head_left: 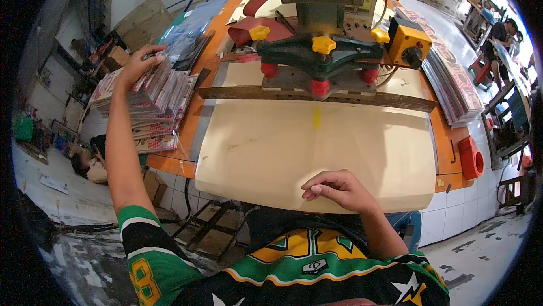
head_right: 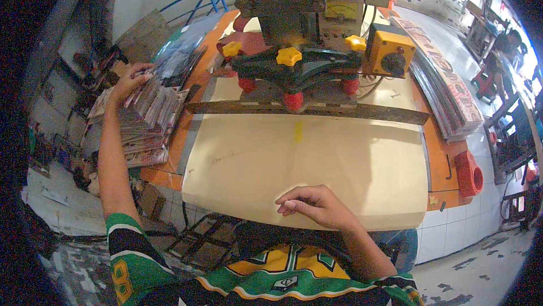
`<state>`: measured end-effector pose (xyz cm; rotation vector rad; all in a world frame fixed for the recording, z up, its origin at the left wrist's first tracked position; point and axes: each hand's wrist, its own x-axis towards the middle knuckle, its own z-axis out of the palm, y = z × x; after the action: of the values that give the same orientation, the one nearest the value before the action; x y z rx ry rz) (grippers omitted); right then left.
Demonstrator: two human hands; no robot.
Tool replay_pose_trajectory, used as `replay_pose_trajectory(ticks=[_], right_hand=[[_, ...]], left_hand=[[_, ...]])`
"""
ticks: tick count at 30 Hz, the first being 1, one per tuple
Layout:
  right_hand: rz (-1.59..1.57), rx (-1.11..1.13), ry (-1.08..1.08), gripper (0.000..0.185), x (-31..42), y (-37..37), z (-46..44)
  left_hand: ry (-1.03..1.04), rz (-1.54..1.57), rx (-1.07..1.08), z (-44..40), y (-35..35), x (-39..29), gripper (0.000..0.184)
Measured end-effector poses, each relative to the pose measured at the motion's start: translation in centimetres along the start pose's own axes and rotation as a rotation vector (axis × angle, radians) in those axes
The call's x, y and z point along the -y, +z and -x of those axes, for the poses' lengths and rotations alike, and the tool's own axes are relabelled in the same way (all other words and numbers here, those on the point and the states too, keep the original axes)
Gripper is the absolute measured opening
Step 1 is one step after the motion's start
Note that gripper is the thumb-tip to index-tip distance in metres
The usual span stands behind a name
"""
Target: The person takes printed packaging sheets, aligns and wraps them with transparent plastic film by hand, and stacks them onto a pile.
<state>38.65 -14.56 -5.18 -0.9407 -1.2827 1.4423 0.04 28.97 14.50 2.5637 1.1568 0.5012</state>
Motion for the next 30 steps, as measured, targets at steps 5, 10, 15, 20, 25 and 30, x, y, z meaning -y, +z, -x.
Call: replay_pose_trajectory(ticks=[5,10,15,20,25,30], right_hand=[[0.018,0.002,0.012,0.023,0.2,0.0,0.0],[0.023,0.0,0.006,0.023,0.0,0.0,0.0],[0.021,0.003,0.005,0.023,-0.1,-0.1,0.0],[0.016,0.008,0.022,0.023,0.2,0.0,-0.2],[0.033,0.001,0.005,0.023,0.0,-0.1,0.0],[0.018,0.006,0.007,0.023,0.2,0.0,-0.2]], left_hand=[[-0.091,0.04,0.002,-0.6,0.2,1.6,0.059],[-0.086,-0.014,-0.022,-1.1,0.8,2.6,0.061],[-0.078,0.005,-0.086,-1.4,2.1,1.8,0.056],[-0.106,-0.087,-0.135,-1.2,2.9,0.2,0.05],[-0.101,-0.116,-0.217,-0.7,3.5,-0.7,0.051],[-0.107,-0.147,-0.197,-0.7,3.2,-0.4,0.051]])
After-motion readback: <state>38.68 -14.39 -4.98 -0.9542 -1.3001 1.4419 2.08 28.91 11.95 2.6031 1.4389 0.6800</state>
